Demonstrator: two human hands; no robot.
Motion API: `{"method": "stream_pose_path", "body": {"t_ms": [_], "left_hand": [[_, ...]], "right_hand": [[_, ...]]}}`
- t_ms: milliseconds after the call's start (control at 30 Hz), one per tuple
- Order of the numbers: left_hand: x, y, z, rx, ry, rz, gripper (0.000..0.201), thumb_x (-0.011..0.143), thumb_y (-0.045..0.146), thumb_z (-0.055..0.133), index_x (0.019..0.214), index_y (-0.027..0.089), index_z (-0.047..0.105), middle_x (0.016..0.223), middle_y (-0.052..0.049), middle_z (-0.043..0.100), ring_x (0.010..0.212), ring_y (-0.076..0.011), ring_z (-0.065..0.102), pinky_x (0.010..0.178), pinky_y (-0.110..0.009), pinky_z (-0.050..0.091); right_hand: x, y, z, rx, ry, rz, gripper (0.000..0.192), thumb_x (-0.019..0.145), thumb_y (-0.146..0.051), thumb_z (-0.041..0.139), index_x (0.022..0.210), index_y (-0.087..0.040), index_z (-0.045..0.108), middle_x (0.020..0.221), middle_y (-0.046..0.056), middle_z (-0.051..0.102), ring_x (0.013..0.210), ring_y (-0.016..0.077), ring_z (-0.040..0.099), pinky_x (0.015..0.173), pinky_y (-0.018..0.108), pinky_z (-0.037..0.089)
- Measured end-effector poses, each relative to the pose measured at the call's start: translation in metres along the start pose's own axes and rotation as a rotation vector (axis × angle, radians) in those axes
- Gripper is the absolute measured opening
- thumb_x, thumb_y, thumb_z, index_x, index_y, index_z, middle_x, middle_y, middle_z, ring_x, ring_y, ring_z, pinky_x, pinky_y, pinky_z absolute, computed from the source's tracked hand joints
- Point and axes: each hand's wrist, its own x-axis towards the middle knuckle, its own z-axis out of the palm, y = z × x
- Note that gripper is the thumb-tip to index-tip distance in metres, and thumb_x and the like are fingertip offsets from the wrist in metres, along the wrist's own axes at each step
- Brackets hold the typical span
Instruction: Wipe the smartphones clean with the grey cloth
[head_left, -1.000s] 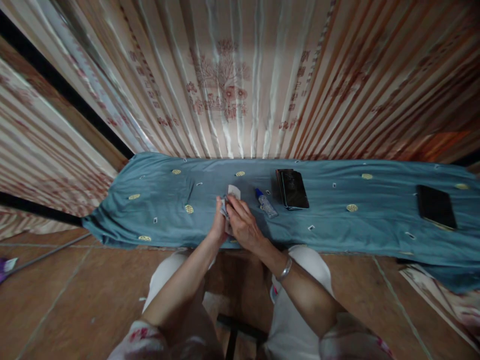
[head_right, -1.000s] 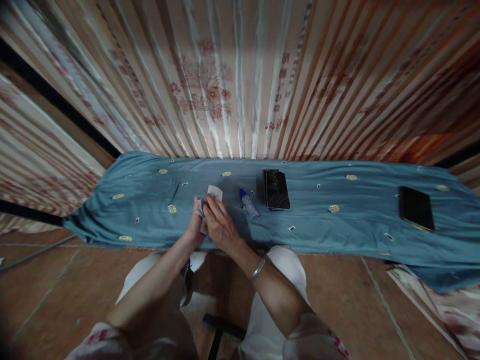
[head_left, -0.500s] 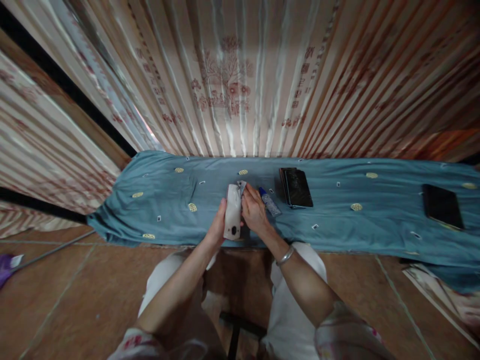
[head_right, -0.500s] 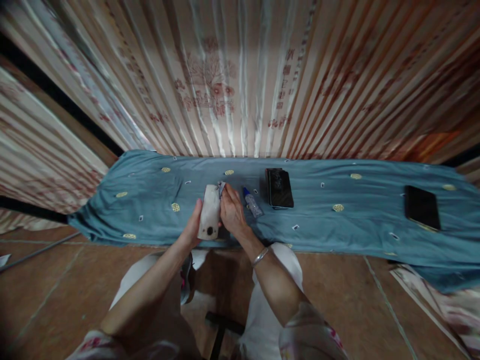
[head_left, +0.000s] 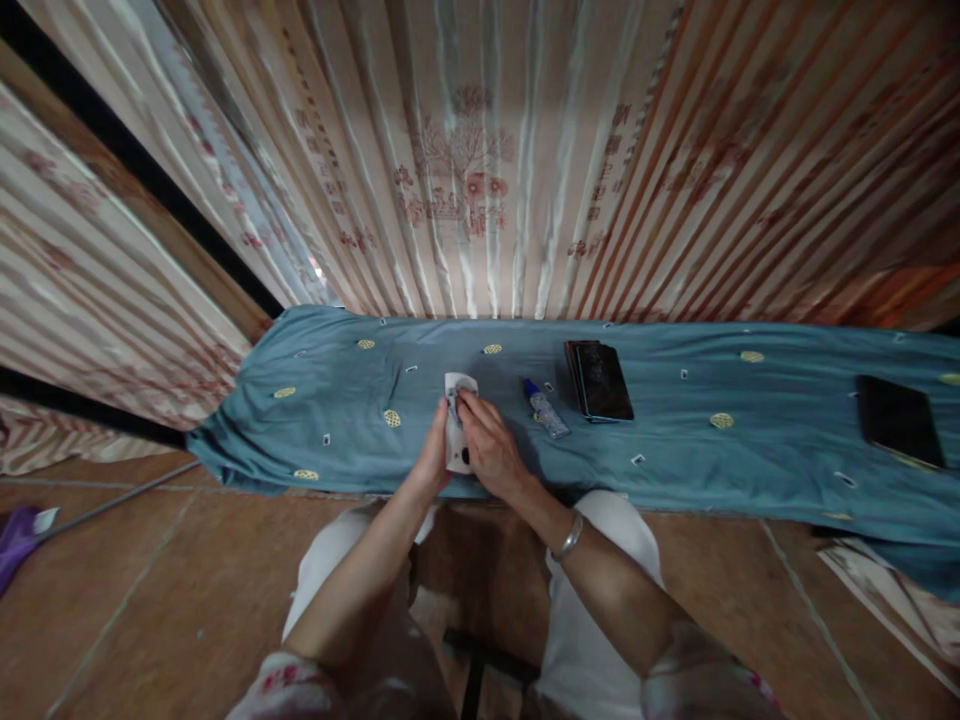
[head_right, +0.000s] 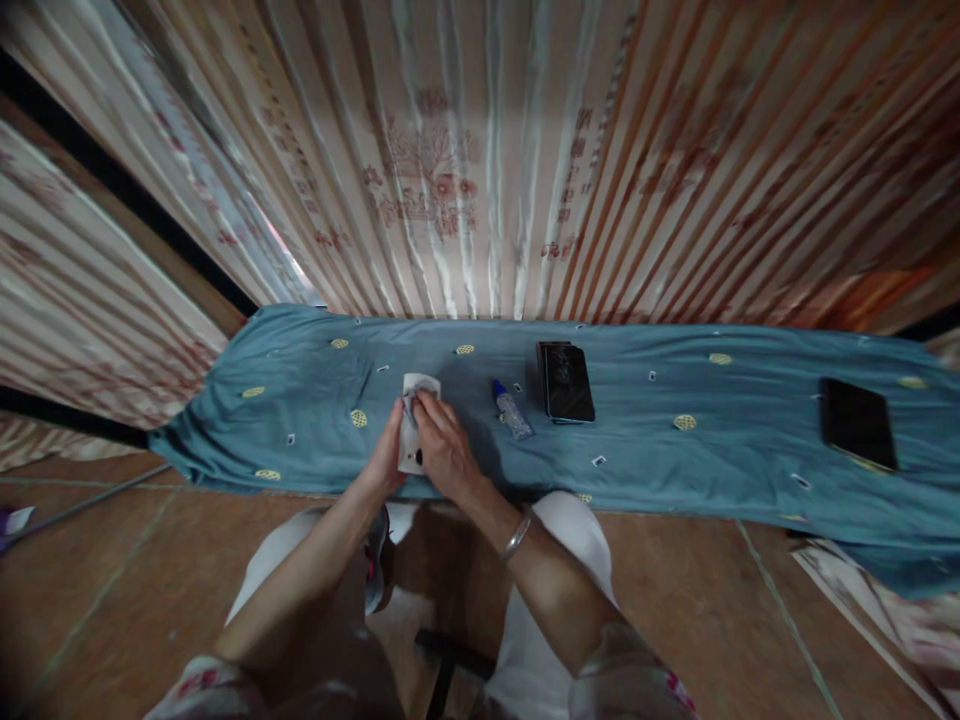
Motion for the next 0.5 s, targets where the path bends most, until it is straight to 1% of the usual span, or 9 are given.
{"method": "stream_pose_path", "body": {"t_ms": [67, 100, 167, 267, 333, 400, 467, 500], "left_hand": [[0.003, 0.008, -0.006, -0.042, 0.000, 0.001, 0.052, 0.096, 0.045, 0.032, 0.116, 0.010, 0.065, 0.093, -0.011, 0.074, 0.089, -0.0187, 0.071, 0.083, -0.024, 0.054], [0.004, 0.012, -0.008, -0.055, -0.035, 0.000, 0.054, 0.096, 0.047, 0.032, 0.113, 0.010, 0.066, 0.090, -0.011, 0.074, 0.085, -0.0185, 0.071, 0.079, -0.025, 0.055], [0.004, 0.020, -0.012, -0.069, -0.055, 0.023, 0.052, 0.094, 0.049, 0.035, 0.104, 0.010, 0.068, 0.084, -0.010, 0.074, 0.073, -0.0164, 0.071, 0.072, -0.025, 0.057], [0.001, 0.027, -0.014, -0.085, -0.061, 0.046, 0.049, 0.095, 0.047, 0.034, 0.100, 0.012, 0.068, 0.081, -0.008, 0.074, 0.064, -0.0131, 0.068, 0.066, -0.024, 0.056], [0.000, 0.029, -0.013, -0.095, -0.058, 0.047, 0.050, 0.096, 0.046, 0.031, 0.101, 0.013, 0.068, 0.080, -0.008, 0.074, 0.063, -0.0129, 0.067, 0.065, -0.023, 0.056], [0.000, 0.027, -0.010, -0.097, -0.057, 0.034, 0.052, 0.096, 0.048, 0.030, 0.100, 0.012, 0.069, 0.078, -0.008, 0.074, 0.061, -0.0130, 0.067, 0.064, -0.023, 0.056], [0.001, 0.022, -0.007, -0.085, -0.061, 0.001, 0.057, 0.095, 0.051, 0.029, 0.100, 0.010, 0.070, 0.075, -0.009, 0.073, 0.061, -0.0139, 0.067, 0.067, -0.023, 0.056], [0.001, 0.019, -0.005, -0.075, -0.062, -0.012, 0.060, 0.095, 0.053, 0.028, 0.101, 0.009, 0.069, 0.075, -0.009, 0.073, 0.064, -0.0149, 0.068, 0.070, -0.024, 0.056]], "right_hand": [[-0.006, -0.012, 0.005, 0.007, -0.024, -0.068, 0.045, 0.095, -0.015, 0.030, 0.136, -0.006, 0.047, 0.137, 0.019, 0.051, 0.133, 0.0227, 0.042, 0.109, 0.041, 0.040], [-0.009, -0.017, 0.006, 0.008, -0.030, -0.091, 0.045, 0.096, -0.014, 0.030, 0.137, -0.008, 0.046, 0.137, 0.018, 0.052, 0.133, 0.0218, 0.042, 0.109, 0.040, 0.041], [-0.014, -0.026, 0.008, 0.006, -0.038, -0.130, 0.045, 0.096, -0.013, 0.029, 0.139, -0.012, 0.044, 0.136, 0.015, 0.053, 0.132, 0.0205, 0.044, 0.108, 0.040, 0.042], [-0.019, -0.034, 0.007, 0.016, -0.033, -0.183, 0.045, 0.096, -0.011, 0.030, 0.139, -0.010, 0.042, 0.135, 0.016, 0.054, 0.132, 0.0205, 0.044, 0.108, 0.039, 0.043], [-0.020, -0.035, 0.006, 0.023, -0.034, -0.201, 0.046, 0.096, -0.010, 0.030, 0.140, -0.010, 0.041, 0.134, 0.016, 0.054, 0.132, 0.0206, 0.044, 0.108, 0.039, 0.044], [-0.019, -0.033, 0.004, 0.014, -0.047, -0.190, 0.047, 0.095, -0.010, 0.029, 0.141, -0.012, 0.040, 0.135, 0.014, 0.054, 0.132, 0.0204, 0.044, 0.108, 0.040, 0.043], [-0.015, -0.027, 0.004, 0.004, -0.056, -0.159, 0.048, 0.095, -0.010, 0.029, 0.142, -0.014, 0.039, 0.138, 0.014, 0.052, 0.133, 0.0208, 0.043, 0.108, 0.042, 0.043], [-0.012, -0.023, 0.003, 0.002, -0.057, -0.141, 0.048, 0.095, -0.011, 0.029, 0.142, -0.013, 0.039, 0.139, 0.015, 0.050, 0.134, 0.0214, 0.042, 0.109, 0.043, 0.042]]}}
